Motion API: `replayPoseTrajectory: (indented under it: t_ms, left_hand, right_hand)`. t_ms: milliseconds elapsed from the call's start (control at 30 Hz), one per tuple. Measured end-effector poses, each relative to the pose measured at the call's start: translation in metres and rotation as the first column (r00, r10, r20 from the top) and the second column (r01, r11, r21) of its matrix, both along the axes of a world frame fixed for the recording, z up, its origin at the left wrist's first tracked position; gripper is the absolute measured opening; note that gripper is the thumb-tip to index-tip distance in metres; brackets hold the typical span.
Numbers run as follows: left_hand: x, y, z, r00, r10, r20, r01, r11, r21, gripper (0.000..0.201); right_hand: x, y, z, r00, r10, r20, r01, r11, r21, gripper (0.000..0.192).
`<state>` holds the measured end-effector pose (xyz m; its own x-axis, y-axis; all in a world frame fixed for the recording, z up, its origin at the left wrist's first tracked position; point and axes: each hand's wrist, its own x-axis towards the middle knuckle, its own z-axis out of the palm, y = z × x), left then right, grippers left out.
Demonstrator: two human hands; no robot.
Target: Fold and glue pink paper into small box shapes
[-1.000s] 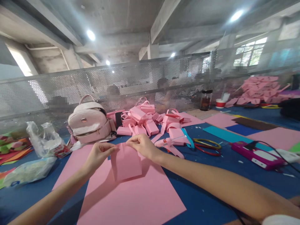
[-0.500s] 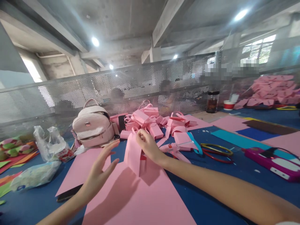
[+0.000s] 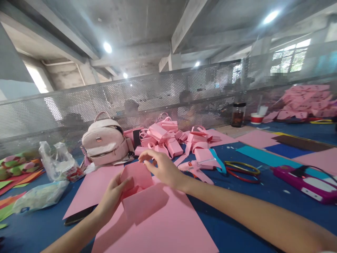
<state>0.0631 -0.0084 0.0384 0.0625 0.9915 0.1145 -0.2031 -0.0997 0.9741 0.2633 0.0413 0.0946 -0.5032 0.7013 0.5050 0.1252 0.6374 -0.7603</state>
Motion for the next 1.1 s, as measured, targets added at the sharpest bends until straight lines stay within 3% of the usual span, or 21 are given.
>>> replayPoseTrajectory:
  t_ms: [100,267,467,533,633,767,900,1100]
  left_hand:
    - [-0.001,-0.004,-0.004,0.999,-0.031,0.031,0.033,0.999,-0.034,0.053]
    - [0.004,-0.013,-0.005,0.995,-0.068,0.068,0.074,0.993,-0.095,0.049]
    - [0.003,-0.026,0.000,0.988,-0.134,0.079,0.146,0.974,-0.175,0.045]
    - [0.000,-0.027,0.001,0.982,-0.186,0.035,0.189,0.969,-0.160,0.047]
    - [-0.006,-0.025,-0.001,0.956,-0.248,-0.154,0.219,0.958,-0.182,0.051]
    - [-0.013,-0.018,-0.017,0.919,-0.232,-0.320,0.161,0.959,-0.234,0.050]
    - [-0.015,-0.007,-0.031,0.889,-0.196,-0.415,0.129,0.975,-0.183,0.035]
    - [-0.013,0.001,-0.031,0.809,-0.075,-0.584,0.074,0.997,-0.026,0.021]
  right_hand:
    - [0.009,0.011,-0.008,0.999,-0.039,0.023,0.040,0.998,-0.042,0.016]
    - [0.015,0.016,-0.026,0.992,0.075,0.102,-0.049,0.969,-0.241,0.021]
    - [0.021,0.015,-0.036,0.977,0.136,0.165,-0.055,0.906,-0.419,0.027]
    - [0.025,0.014,-0.038,0.969,0.151,0.194,-0.048,0.890,-0.453,0.027]
    - [0.030,0.012,-0.041,0.953,0.176,0.248,-0.037,0.877,-0.479,0.024]
    - [0.033,0.010,-0.049,0.919,0.197,0.340,-0.025,0.893,-0.450,0.014]
    - [0.032,0.010,-0.057,0.895,0.148,0.420,-0.008,0.949,-0.316,0.010]
    - [0.022,0.012,-0.070,0.879,0.084,0.470,0.003,0.984,-0.181,0.011]
